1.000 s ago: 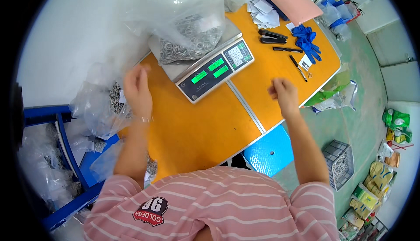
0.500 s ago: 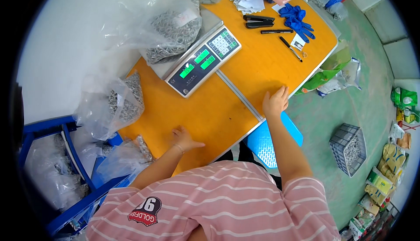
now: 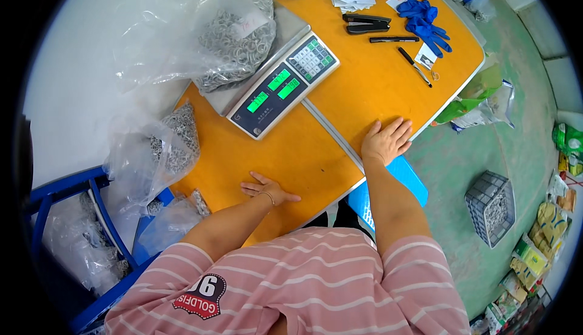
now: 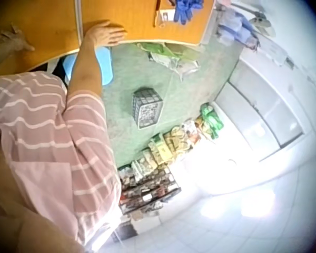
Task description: The person weighs metal rings by placing a small quantity from a plastic bag onto a digital scale, then adjusts the amount one ring at a time before returning the rings to the bag.
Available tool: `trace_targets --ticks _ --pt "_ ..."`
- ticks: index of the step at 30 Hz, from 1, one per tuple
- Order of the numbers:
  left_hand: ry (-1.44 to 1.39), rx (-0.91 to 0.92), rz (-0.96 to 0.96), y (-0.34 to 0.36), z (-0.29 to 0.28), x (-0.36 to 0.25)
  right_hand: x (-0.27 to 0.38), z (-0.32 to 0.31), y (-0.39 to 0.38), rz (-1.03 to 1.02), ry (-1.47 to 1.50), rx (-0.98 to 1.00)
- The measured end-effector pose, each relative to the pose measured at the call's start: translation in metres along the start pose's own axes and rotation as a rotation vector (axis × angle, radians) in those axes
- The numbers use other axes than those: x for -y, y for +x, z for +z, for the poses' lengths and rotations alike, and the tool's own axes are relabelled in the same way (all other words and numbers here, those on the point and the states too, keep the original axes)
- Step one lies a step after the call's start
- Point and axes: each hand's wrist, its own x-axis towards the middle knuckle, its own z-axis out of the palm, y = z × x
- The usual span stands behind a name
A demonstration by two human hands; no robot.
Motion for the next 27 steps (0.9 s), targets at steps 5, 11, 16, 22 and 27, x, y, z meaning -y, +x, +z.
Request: trace_targets --ticks 5,11,16,22,27 --pt "-0.007 -0.011 -0.007 -0.0011 -0.0002 -0.0014 0.0015 -0.0015 0.0001 0.006 -0.002 0.024" --pt "-0.048 -0.061 -0.019 -0.005 -0.0009 -0.0018 0.0026 -0.0011 0.0007 0.012 -0.019 0.059" --pt "-0.037 -0.005 -0.027 -0.004 -0.0022 -0.0008 0.0042 -0.0033 -0.0001 0.012 -0.052 0.049" --pt "-0.017 0.012 -0.014 -0.002 -0.0025 0.0011 0.0056 -0.0051 -0.0006 0.013 -0.077 0.05" --pt "-0.035 0.036 -0.028 -0.005 -0.0056 0.0008 0.0055 -0.0065 -0.0006 0.009 -0.067 0.045"
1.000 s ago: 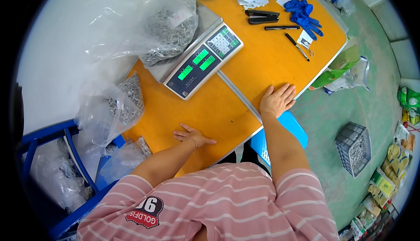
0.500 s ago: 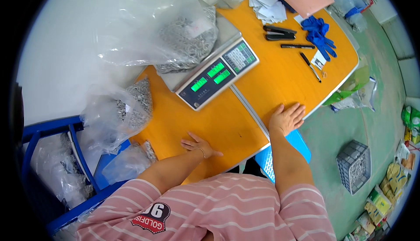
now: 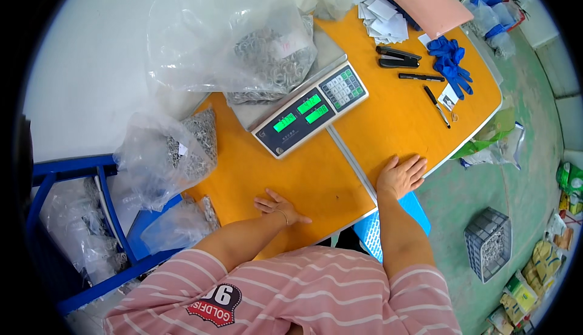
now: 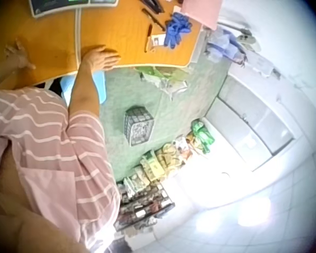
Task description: The person weighs metal rings by placing a small quantity from a plastic bag onto a digital scale, then adjusts the amount one ring at a time before returning the rings to the bag.
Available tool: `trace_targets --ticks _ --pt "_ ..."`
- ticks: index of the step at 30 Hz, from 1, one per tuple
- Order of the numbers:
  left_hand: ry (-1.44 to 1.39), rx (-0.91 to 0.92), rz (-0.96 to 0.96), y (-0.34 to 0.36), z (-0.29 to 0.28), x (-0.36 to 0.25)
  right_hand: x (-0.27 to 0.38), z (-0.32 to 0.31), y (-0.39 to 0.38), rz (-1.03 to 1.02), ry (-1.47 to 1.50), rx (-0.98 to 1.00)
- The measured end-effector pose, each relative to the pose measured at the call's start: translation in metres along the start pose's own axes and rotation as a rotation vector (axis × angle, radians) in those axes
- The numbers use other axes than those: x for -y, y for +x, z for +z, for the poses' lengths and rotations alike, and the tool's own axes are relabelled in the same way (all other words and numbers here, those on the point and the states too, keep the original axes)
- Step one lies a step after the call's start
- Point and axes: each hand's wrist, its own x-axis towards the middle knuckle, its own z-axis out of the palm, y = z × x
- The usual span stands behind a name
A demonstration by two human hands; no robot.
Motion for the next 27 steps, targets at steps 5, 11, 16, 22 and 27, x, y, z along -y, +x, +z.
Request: trace_targets --ticks 5,11,16,22,27 --pt "-0.01 0.01 -0.002 -0.004 0.0 0.0 0.0 0.001 0.0 -0.001 -0.003 0.009" --pt "-0.019 0.009 0.036 -0.004 -0.002 0.002 -0.002 0.003 0.0 -0.007 0.005 -0.006" --pt "-0.157 -0.114 0.107 0.008 0.011 0.01 -0.002 0.006 0.001 -0.012 0.009 -0.046" --pt "-1.494 -0.46 0.756 0.073 -0.062 0.018 -0.002 0.008 0.0 -0.005 0.005 -0.053" --pt "-2.049 0.477 0.811 0.111 -0.179 -0.029 -0.001 0.007 0.0 0.004 -0.007 -0.058"
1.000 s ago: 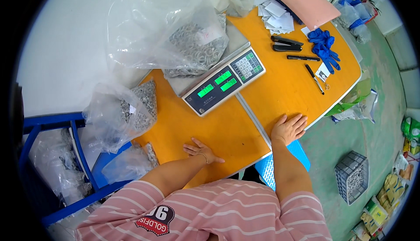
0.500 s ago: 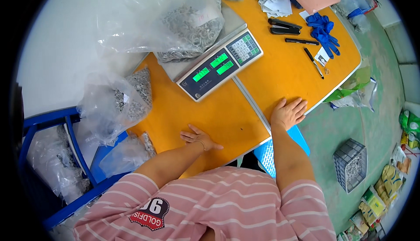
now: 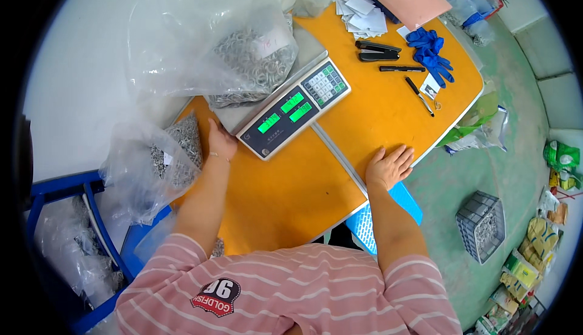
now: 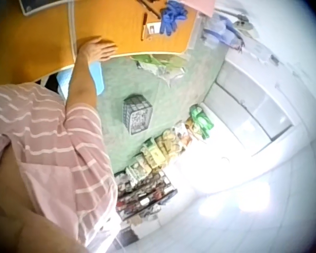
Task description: The person weighs metal rings by placing a small quantity from a plastic bag onto a digital scale, then adjusts the amount one ring at a time before returning the rings to the bag.
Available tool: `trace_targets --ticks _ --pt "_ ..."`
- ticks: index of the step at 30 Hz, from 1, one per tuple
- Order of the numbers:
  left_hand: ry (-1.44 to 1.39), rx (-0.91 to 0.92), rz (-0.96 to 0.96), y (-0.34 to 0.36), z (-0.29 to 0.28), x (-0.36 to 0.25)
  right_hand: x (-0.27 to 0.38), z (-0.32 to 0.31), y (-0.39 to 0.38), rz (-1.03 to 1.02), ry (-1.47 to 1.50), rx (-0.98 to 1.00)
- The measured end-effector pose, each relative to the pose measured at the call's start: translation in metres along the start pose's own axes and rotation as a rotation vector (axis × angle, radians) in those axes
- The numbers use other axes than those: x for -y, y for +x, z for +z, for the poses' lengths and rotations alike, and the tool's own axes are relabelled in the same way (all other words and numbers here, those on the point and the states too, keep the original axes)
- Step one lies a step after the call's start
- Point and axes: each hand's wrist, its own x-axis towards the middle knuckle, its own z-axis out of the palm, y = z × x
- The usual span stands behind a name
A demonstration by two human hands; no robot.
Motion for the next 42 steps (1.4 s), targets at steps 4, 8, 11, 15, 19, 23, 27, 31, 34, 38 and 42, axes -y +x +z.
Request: trace_targets --ticks 4,8,11,15,19,23,27,31,34,38,42 --pt "-0.009 0.08 0.005 0.025 0.024 -0.013 -0.001 0.0 -0.001 -0.032 -0.019 0.004" --pt "-0.038 0.076 0.021 0.022 0.024 -0.006 -0.003 0.0 -0.001 -0.035 -0.011 0.012" --pt "-0.064 0.012 0.061 0.019 0.022 -0.001 -0.002 0.0 -0.001 -0.037 -0.002 0.022" --pt "-0.151 -0.043 0.076 0.017 0.022 0.003 -0.002 0.001 -0.002 -0.035 -0.008 0.027" --pt "-0.218 -0.052 0.105 0.018 0.02 0.006 -0.004 -0.009 0.005 -0.062 0.098 0.124" --pt "-0.205 -0.005 0.135 0.016 0.016 0.009 0.009 -0.04 0.019 -0.275 0.638 0.253" --pt "-0.048 -0.125 0.211 0.002 0.015 0.018 0.061 -0.076 0.031 -0.502 0.993 0.292" --pt "-0.119 -0.135 0.193 -0.014 0.01 0.035 0.108 -0.091 0.024 -0.612 1.032 0.328" --pt "-0.213 -0.057 0.139 -0.011 0.007 0.04 0.115 -0.087 0.007 -0.682 1.058 0.374" --pt "-0.281 -0.093 0.099 -0.004 0.003 0.037 0.094 -0.08 -0.013 -0.657 0.945 0.421" --pt "-0.34 -0.091 0.044 0.001 0.006 0.032 0.07 -0.076 -0.019 -0.542 0.853 0.452"
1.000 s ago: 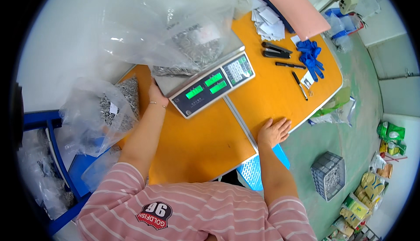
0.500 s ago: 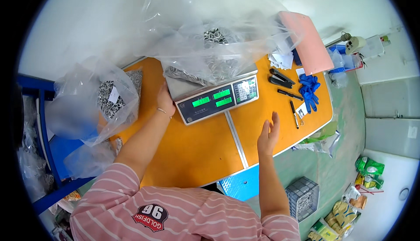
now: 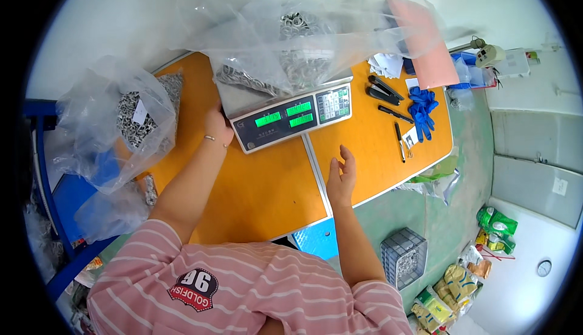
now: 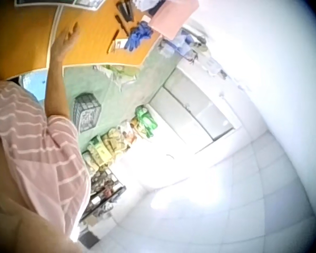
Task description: The person weighs metal rings by placing a small quantity from a plastic bag onto a digital scale, then adjusts the amount one ring at a time before returning the rings to the bag.
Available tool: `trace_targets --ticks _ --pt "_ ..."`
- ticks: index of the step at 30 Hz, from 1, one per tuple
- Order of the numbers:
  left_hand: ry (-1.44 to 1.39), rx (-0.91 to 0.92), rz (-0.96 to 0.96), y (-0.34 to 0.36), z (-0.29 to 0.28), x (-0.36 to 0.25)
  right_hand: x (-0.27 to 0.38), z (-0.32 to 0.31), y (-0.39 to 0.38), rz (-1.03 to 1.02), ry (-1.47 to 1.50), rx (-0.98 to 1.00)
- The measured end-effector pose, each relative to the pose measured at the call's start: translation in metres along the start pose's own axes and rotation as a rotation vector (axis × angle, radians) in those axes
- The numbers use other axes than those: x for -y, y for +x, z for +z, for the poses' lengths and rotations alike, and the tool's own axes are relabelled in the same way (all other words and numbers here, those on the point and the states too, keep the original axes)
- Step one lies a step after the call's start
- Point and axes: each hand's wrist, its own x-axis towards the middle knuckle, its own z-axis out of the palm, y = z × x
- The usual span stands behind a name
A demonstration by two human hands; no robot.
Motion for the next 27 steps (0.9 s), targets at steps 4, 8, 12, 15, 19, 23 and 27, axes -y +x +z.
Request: trace_targets --ticks 4,8,12,15,19,23,27 --pt "-0.045 -0.07 -0.032 0.003 0.003 -0.002 -0.008 -0.01 -0.003 0.048 0.013 -0.035" --pt "-0.054 -0.14 -0.036 0.003 0.003 -0.007 0.007 -0.014 0.009 0.06 0.072 -0.037" --pt "-0.109 -0.179 -0.085 0.002 0.002 -0.011 0.068 -0.021 0.059 -0.312 0.063 -0.038" --pt "-0.028 -0.13 -0.069 0.005 -0.002 -0.01 0.135 -0.019 0.116 -0.697 -0.022 0.032" --pt "0.14 0.079 -0.024 0.002 -0.02 -0.015 0.201 0.023 0.165 -0.756 -0.059 0.247" --pt "0.219 -0.148 -0.019 -0.025 -0.043 -0.026 0.212 0.079 0.132 -0.469 0.097 0.375" --pt "0.418 -0.081 -0.069 -0.079 -0.069 -0.035 0.197 0.045 0.093 -0.012 0.636 0.079"
